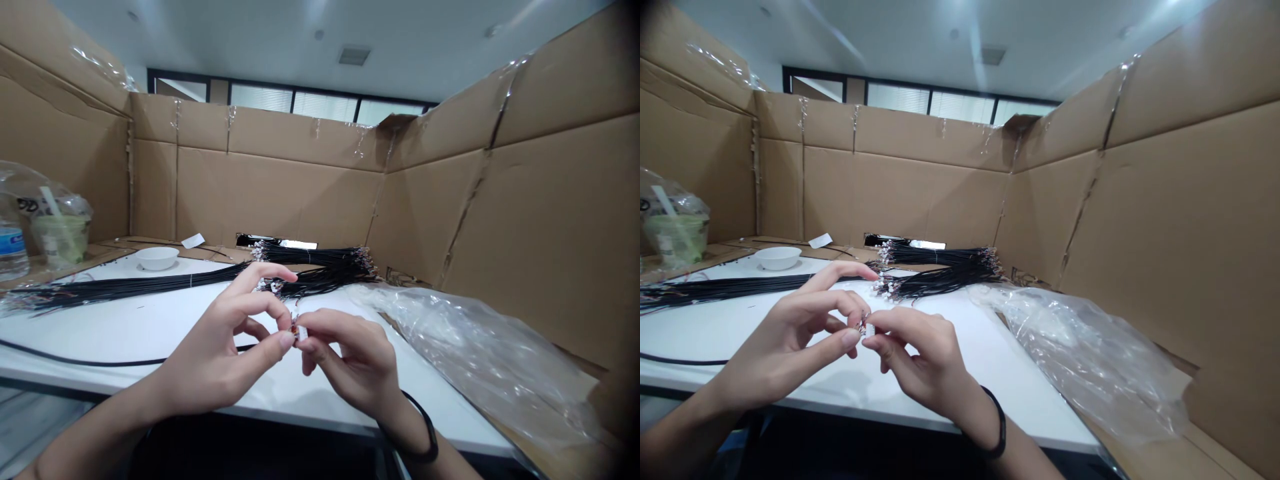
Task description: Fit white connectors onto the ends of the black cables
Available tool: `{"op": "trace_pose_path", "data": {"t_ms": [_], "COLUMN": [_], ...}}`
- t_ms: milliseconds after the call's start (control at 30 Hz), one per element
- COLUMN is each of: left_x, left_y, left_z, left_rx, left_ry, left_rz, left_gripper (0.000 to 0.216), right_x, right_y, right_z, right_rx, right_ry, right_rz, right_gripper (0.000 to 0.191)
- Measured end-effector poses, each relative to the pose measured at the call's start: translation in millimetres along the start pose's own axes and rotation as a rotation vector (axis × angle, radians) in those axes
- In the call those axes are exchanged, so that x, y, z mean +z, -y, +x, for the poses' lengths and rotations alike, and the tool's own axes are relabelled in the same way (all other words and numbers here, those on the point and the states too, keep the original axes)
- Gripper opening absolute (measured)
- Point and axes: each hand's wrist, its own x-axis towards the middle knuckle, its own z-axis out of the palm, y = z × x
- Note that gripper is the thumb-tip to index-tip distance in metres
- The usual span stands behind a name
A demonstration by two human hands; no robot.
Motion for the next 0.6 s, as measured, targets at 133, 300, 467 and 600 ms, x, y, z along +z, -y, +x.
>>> {"op": "trace_pose_path", "data": {"t_ms": [133,300,467,600], "left_x": [-0.1,-0.2,-2.0,-2.0], "left_y": [0.6,1.0,-0.4,-1.0], "left_z": [-1.1,-0.7,0.2,-1.1], "left_rx": [-0.003,-0.028,-0.033,-0.038], "left_ry": [-0.012,-0.024,-0.031,-0.03], "left_rz": [0.002,0.008,0.047,0.063], "left_gripper": [0.011,0.011,0.012,0.012], "right_x": [-2.2,-6.2,-5.9,-5.3], "right_y": [-0.4,1.0,0.9,-0.2], "right_z": [1.2,2.5,2.6,1.7], "right_rx": [-0.074,-0.159,-0.178,-0.186], "right_ry": [0.016,0.054,0.059,0.058], "right_rz": [-0.137,-0.299,-0.356,-0.395], "right_gripper": [0.004,0.009,0.012,0.013]}}
